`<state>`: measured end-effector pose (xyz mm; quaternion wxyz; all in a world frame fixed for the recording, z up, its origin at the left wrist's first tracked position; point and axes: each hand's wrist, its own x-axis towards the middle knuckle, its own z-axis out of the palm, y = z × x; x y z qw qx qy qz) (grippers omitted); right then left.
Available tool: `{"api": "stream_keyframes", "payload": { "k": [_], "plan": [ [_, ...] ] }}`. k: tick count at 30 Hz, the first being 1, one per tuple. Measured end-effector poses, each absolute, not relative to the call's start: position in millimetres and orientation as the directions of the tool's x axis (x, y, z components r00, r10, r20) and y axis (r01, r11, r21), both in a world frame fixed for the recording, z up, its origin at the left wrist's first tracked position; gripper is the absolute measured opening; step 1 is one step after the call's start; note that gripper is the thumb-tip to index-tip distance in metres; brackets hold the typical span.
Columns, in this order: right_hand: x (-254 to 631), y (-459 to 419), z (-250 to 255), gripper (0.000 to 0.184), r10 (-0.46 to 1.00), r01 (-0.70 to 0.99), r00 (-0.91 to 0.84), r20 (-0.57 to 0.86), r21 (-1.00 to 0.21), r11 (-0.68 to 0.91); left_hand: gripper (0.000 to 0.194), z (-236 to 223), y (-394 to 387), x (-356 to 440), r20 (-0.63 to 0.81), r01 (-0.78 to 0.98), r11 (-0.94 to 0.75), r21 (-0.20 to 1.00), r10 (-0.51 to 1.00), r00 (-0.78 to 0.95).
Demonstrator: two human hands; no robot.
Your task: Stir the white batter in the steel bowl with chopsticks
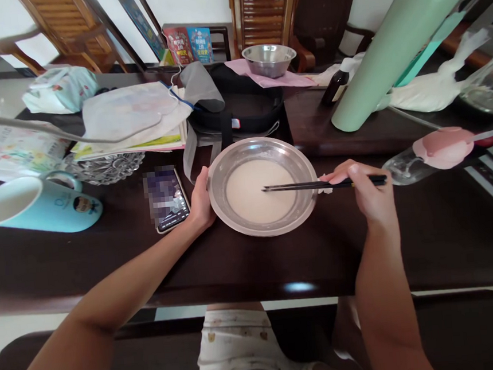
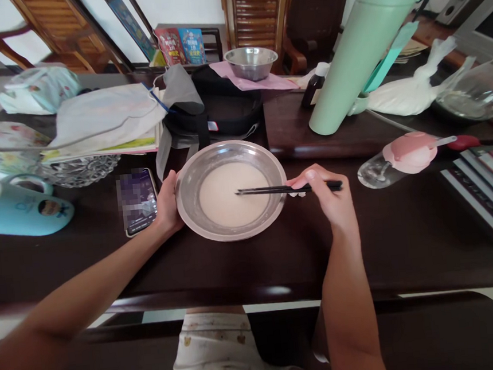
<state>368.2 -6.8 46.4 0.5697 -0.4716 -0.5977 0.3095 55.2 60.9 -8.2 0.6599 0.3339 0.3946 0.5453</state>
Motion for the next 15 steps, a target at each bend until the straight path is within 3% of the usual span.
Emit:
{"api": "stream_keyframes", "payload": {
  "k": [3, 7, 12, 15],
  "plan": [
    [367.7, -7.5, 46.7, 0.041, 0.924, 0.166, 0.075, 0.375, -0.919, 0.359, 0.051, -8.2, 61.1, 55.3, -0.152, -0.455, 0.181, 0.872, 0.983, 0.1],
    [365.2, -6.6, 47.0, 0.036, 0.941, 0.244, -0.009, 0.339, -0.912, 0.33, 0.051, -8.0, 61.3, 55.3, -0.155, -0.454, 0.182, 0.872, 0.983, 0.098],
    [367.8, -7.2, 47.4, 0.04, 0.919, 0.214, 0.117, 0.376, -0.913, 0.346, 0.05, -7.2, 60.7, 55.5, -0.163, -0.458, 0.186, 0.869, 0.983, 0.089],
    [366.7, -8.1, 47.8, 0.043, 0.924, 0.167, 0.068, 0.376, -0.918, 0.361, 0.052, -6.6, 60.4, 56.3, -0.161, -0.468, 0.187, 0.864, 0.982, 0.096]
  ]
}}
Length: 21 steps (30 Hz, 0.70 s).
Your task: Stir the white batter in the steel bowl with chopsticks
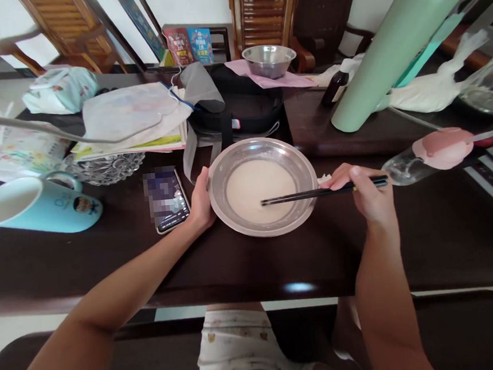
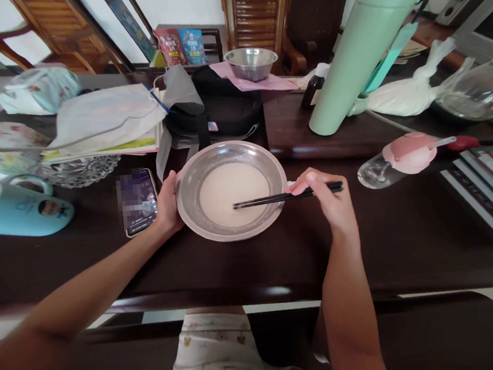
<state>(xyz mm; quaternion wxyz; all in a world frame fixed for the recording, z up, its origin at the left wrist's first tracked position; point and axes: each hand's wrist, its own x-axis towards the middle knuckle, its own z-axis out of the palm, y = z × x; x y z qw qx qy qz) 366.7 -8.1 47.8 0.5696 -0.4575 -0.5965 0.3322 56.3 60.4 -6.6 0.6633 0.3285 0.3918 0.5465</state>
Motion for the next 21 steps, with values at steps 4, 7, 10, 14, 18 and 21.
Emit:
{"api": "stream_keyframes", "payload": {
  "k": [4, 7, 10, 14, 18, 21],
  "plan": [
    [365.3, -7.1, 47.3, 0.035, 0.945, 0.235, -0.034, 0.326, -0.916, 0.324, 0.052, -5.5, 59.8, 57.8, -0.157, -0.473, 0.185, 0.862, 0.983, 0.098],
    [367.5, -6.5, 46.9, 0.034, 0.934, 0.248, 0.044, 0.355, -0.91, 0.334, 0.052, -5.3, 59.6, 57.8, -0.157, -0.46, 0.183, 0.869, 0.983, 0.094],
    [368.5, -7.3, 47.2, 0.041, 0.922, 0.187, 0.09, 0.377, -0.915, 0.356, 0.051, -6.5, 60.2, 56.6, -0.158, -0.457, 0.183, 0.871, 0.983, 0.092],
    [365.6, -8.2, 48.5, 0.04, 0.943, 0.187, -0.033, 0.332, -0.925, 0.332, 0.049, -9.1, 61.5, 54.9, -0.151, -0.461, 0.173, 0.87, 0.985, 0.084],
    [366.2, -7.5, 48.4, 0.035, 0.94, 0.247, -0.002, 0.342, -0.911, 0.332, 0.05, -9.8, 61.7, 55.1, -0.162, -0.462, 0.192, 0.866, 0.981, 0.103],
    [368.0, -7.4, 47.8, 0.038, 0.922, 0.198, 0.079, 0.379, -0.912, 0.358, 0.05, -9.2, 61.3, 55.5, -0.163, -0.463, 0.193, 0.865, 0.981, 0.105]
  ]
}}
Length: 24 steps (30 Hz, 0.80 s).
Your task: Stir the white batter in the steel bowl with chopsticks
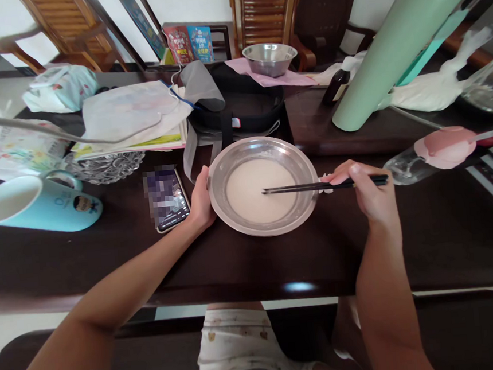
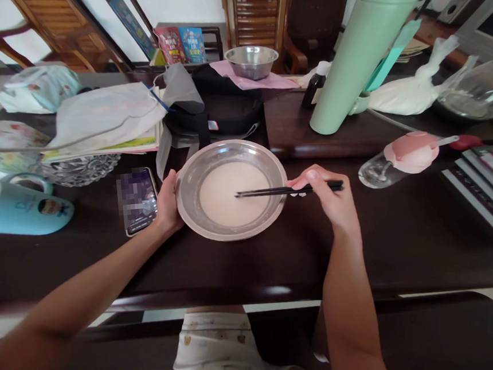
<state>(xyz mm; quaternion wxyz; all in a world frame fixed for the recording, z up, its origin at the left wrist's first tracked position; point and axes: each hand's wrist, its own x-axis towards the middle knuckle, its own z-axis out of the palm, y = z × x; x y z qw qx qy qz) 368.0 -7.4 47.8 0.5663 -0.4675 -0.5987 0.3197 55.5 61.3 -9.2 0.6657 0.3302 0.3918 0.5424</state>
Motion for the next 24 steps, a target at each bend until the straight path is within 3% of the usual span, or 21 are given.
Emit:
{"api": "stream_keyframes", "payload": {
  "k": [6, 12, 18, 24],
  "plan": [
    [366.8, -6.6, 47.5, 0.036, 0.94, 0.259, -0.014, 0.342, -0.906, 0.333, 0.051, -8.4, 61.1, 55.5, -0.165, -0.457, 0.184, 0.87, 0.983, 0.083],
    [369.6, -8.3, 48.3, 0.041, 0.923, 0.197, 0.1, 0.372, -0.917, 0.348, 0.052, -9.4, 61.5, 55.0, -0.161, -0.455, 0.184, 0.871, 0.983, 0.089],
    [367.2, -7.9, 48.7, 0.036, 0.945, 0.248, -0.036, 0.326, -0.913, 0.324, 0.051, -8.7, 61.4, 55.2, -0.162, -0.466, 0.186, 0.865, 0.983, 0.09],
    [369.6, -8.3, 47.8, 0.038, 0.927, 0.175, 0.069, 0.367, -0.92, 0.351, 0.051, -7.3, 60.7, 56.2, -0.152, -0.464, 0.179, 0.867, 0.984, 0.096]
  ]
}}
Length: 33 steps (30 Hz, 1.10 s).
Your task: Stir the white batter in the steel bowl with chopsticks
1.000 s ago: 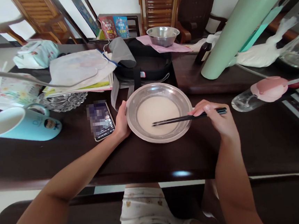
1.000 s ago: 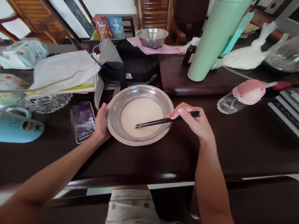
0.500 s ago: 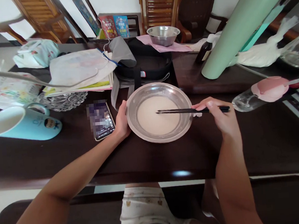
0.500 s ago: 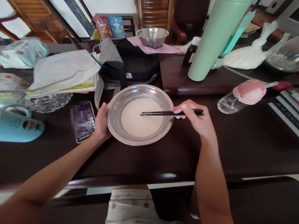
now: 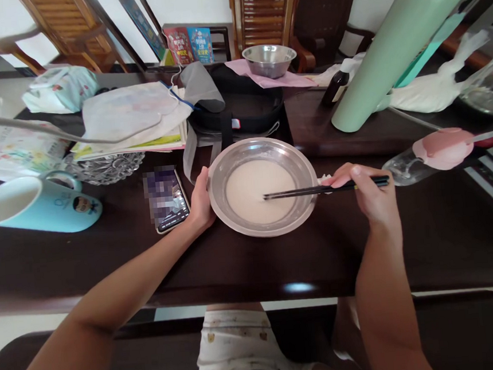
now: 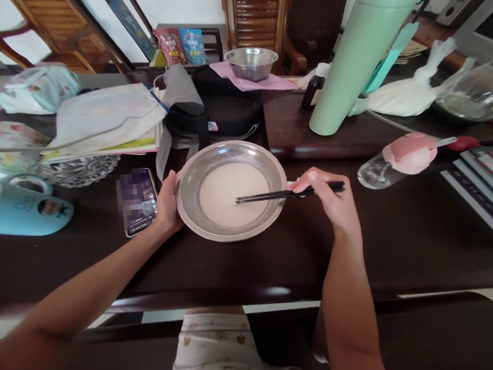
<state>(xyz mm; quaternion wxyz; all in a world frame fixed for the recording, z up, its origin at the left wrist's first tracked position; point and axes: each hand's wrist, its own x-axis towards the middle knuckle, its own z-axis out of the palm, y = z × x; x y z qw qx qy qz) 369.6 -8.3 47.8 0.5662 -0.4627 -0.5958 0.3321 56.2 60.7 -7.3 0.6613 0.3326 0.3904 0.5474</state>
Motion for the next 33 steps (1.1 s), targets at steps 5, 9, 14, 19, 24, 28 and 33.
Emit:
{"api": "stream_keyframes", "payload": {
  "k": [5, 9, 14, 19, 24, 28, 33],
  "plan": [
    [365.2, -8.0, 49.2, 0.035, 0.943, 0.218, -0.04, 0.33, -0.918, 0.33, 0.052, -9.1, 61.5, 55.4, -0.16, -0.461, 0.183, 0.868, 0.983, 0.087],
    [369.0, -7.4, 47.9, 0.035, 0.936, 0.223, 0.036, 0.351, -0.915, 0.335, 0.052, -9.1, 61.4, 55.4, -0.161, -0.461, 0.18, 0.869, 0.984, 0.081],
    [369.1, -8.0, 47.8, 0.04, 0.93, 0.16, -0.009, 0.366, -0.918, 0.363, 0.051, -7.5, 60.8, 55.7, -0.171, -0.464, 0.19, 0.865, 0.982, 0.083],
    [367.0, -6.9, 49.0, 0.034, 0.944, 0.244, -0.017, 0.331, -0.914, 0.325, 0.053, -7.2, 60.8, 56.0, -0.176, -0.451, 0.192, 0.872, 0.981, 0.078],
    [368.4, -7.4, 47.6, 0.038, 0.927, 0.168, 0.069, 0.367, -0.921, 0.352, 0.054, -7.0, 61.0, 56.2, -0.164, -0.447, 0.185, 0.875, 0.983, 0.085],
    [365.7, -7.3, 47.9, 0.036, 0.941, 0.202, -0.025, 0.338, -0.92, 0.336, 0.052, -6.4, 60.9, 56.0, -0.156, -0.437, 0.18, 0.881, 0.984, 0.09],
    [369.6, -7.3, 48.0, 0.035, 0.926, 0.215, 0.077, 0.369, -0.913, 0.346, 0.05, -6.8, 60.8, 56.0, -0.164, -0.445, 0.185, 0.876, 0.983, 0.086]
  ]
}}
